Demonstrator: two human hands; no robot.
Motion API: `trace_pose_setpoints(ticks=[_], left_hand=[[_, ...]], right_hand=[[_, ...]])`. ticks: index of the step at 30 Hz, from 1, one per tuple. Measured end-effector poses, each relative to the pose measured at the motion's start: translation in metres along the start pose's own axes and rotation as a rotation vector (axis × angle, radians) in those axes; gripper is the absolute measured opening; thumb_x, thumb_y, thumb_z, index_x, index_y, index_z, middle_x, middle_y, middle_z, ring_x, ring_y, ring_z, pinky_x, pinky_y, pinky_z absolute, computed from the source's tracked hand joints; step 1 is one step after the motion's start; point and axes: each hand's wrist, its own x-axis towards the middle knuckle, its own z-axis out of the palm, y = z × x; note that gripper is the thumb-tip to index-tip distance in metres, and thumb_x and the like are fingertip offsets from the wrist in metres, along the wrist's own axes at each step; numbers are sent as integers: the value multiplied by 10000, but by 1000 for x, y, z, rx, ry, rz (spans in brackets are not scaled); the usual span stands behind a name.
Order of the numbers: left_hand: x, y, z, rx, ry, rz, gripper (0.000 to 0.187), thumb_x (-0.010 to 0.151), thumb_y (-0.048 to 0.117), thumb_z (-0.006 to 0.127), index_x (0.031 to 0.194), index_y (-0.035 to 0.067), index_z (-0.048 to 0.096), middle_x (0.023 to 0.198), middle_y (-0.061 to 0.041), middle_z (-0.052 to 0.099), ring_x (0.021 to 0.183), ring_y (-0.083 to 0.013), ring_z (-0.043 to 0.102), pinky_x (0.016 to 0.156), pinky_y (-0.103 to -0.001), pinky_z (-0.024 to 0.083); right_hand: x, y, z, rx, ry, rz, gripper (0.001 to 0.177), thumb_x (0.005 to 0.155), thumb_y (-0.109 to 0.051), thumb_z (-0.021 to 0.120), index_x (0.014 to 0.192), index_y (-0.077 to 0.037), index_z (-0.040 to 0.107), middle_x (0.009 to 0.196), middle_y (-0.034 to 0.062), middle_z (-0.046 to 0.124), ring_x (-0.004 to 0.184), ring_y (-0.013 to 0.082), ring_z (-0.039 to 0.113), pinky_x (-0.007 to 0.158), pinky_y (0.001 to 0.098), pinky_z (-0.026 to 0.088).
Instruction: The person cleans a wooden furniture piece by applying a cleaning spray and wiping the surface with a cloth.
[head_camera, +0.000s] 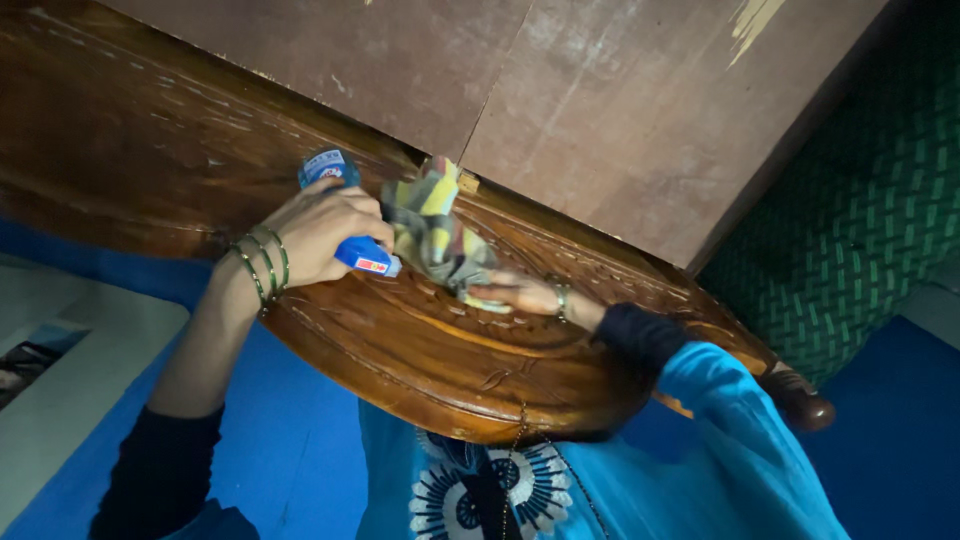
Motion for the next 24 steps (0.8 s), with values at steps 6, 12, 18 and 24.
trace_pose_setpoints(ticks=[6,12,18,24], left_hand=[[1,1,-1,-22,-5,23,488,643,55,818,1084,241,727,1148,63,669,1211,-169,560,1148,-424,305],[1,11,-7,80,-79,-13,500,644,58,820,1093,259,731,1139,72,654,1217,-154,547,1160,-472,269],[12,15,-1,157,-112,51,533,633,88,853,1118,243,697,1130,38,630,1227,-171,536,1136,-504,281],[23,23,4,246,-115,191,576,618,68,851,1139,262,699,1096,30,643,1205,-186,546,1150,-527,271]], right_hand=[[94,-6,6,-645,331,-540,549,1141,-421,382,1630,-171,384,1736,130,269,1624,317,222,1346,489,162],[100,5,-11,-307,148,-177,589,1088,-484,358,1569,-147,393,1667,158,277,1560,319,168,1257,444,133],[-18,34,-13,146,22,93,593,1058,-452,501,1510,-78,587,1388,307,571,1175,559,501,994,605,439],[-47,-16,6,-230,89,-298,658,1099,-451,422,1594,-45,268,1669,237,227,1536,325,162,1226,483,167]])
